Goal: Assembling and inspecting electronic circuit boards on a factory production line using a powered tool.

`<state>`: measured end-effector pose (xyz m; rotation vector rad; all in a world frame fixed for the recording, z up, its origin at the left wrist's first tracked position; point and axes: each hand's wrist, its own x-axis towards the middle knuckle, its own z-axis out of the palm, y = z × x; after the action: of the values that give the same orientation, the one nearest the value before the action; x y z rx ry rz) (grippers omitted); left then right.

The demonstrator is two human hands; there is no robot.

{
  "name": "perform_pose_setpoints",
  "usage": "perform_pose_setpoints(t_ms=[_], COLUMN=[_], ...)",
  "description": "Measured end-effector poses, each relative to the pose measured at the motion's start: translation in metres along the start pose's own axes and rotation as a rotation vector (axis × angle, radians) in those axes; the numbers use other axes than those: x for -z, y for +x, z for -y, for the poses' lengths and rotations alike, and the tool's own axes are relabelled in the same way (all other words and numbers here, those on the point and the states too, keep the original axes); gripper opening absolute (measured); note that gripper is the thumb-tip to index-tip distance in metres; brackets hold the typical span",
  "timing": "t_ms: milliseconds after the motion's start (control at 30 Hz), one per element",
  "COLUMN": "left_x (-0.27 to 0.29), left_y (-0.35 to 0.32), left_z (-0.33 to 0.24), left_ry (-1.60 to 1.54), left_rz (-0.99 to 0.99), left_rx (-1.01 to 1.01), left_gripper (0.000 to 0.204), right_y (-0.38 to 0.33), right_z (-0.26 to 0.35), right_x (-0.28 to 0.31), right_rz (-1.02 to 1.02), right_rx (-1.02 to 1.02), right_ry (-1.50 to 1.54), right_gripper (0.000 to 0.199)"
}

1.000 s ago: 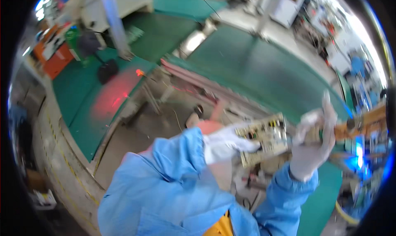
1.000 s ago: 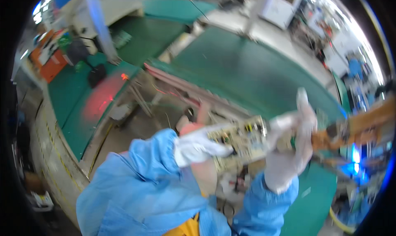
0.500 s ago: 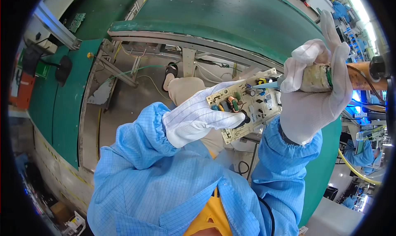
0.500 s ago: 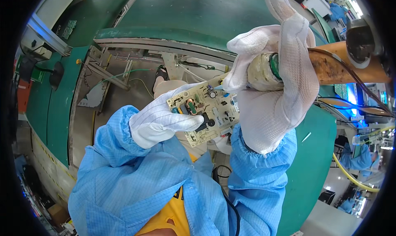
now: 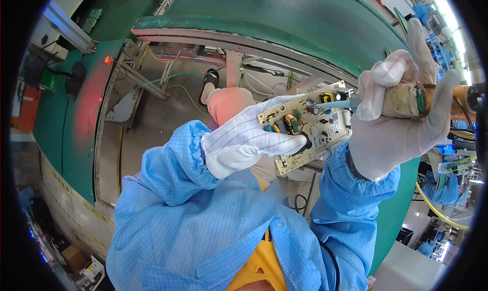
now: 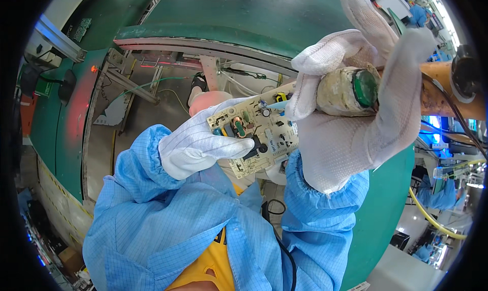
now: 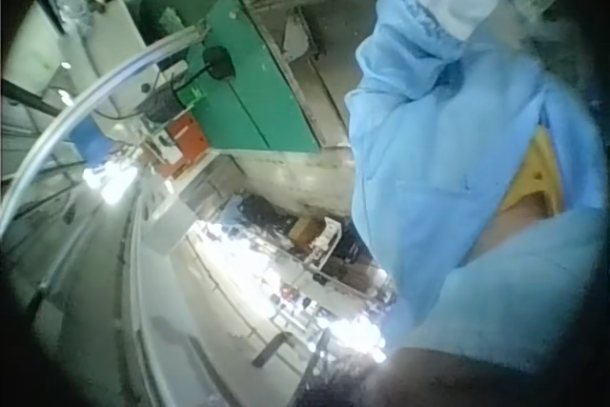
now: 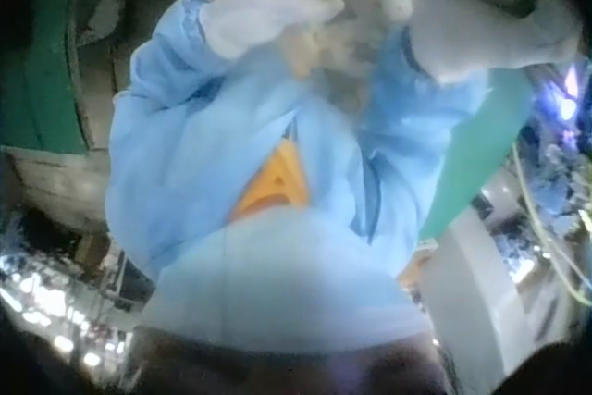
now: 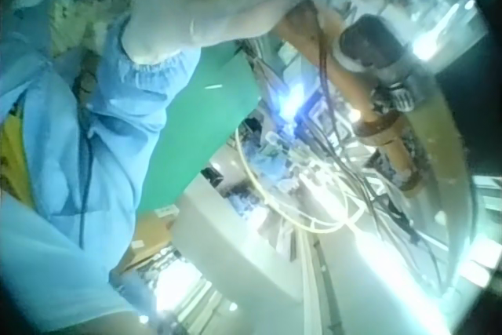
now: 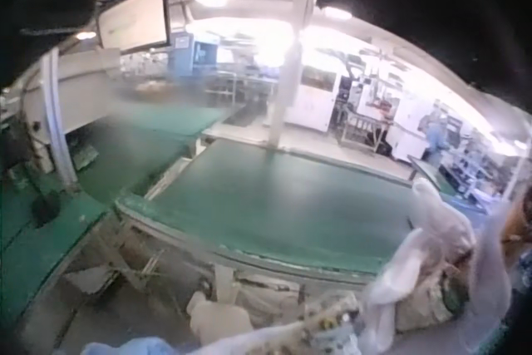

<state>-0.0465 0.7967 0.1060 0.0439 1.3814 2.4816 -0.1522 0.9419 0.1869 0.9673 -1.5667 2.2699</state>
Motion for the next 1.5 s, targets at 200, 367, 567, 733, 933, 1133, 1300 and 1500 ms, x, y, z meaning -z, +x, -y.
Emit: perform_pose_setpoints(t_ms=[200, 367, 567, 733, 933, 1133, 1300, 1500], left_x=[0.007, 0.016, 0.016, 0.006, 0.003, 0.009, 0.015, 0.009], left_y=[-0.001, -0.005, -0.007, -0.014, -0.015, -0.015, -0.013, -0.018], left_z=[0.003, 0.011, 0.016, 0.007, 0.002, 0.012, 0.020, 0.007], left_ry=[0.027, -0.115, -0.001, -0.141, -0.100, -0.122, -0.108, -0.212], left_rz=[-0.010, 0.007, -0.063, -0.057, -0.047, -0.064, -0.076, -0.121], left_rx=[-0.034, -0.065, -0.076, -0.004, -0.020, -0.023, -0.074, 0.020], left_gripper=[0.062, 0.056, 0.052, 0.054, 0.054, 0.050, 0.047, 0.046], right_y=[0.001, 0.002, 0.010, 0.007, 0.001, 0.000, 0.013, 0.001], right_z=[0.003, 0.004, 0.002, 0.005, 0.013, 0.018, -0.003, 0.004], right_x=[0.002, 0.003, 0.022, 0.011, -0.021, -0.016, 0.011, 0.016], right_rz=[0.017, 0.013, 0.156, 0.067, -0.198, -0.091, 0.326, 0.149], right_rx=[-0.003, 0.008, 0.044, 0.041, 0.015, 0.005, 0.065, 0.215], right_ry=[0.020, 0.020, 0.004, -0.097, -0.304, -0.280, 0.429, -0.059], right_gripper=[0.058, 0.058, 0.056, 0.056, 0.057, 0.059, 0.059, 0.056])
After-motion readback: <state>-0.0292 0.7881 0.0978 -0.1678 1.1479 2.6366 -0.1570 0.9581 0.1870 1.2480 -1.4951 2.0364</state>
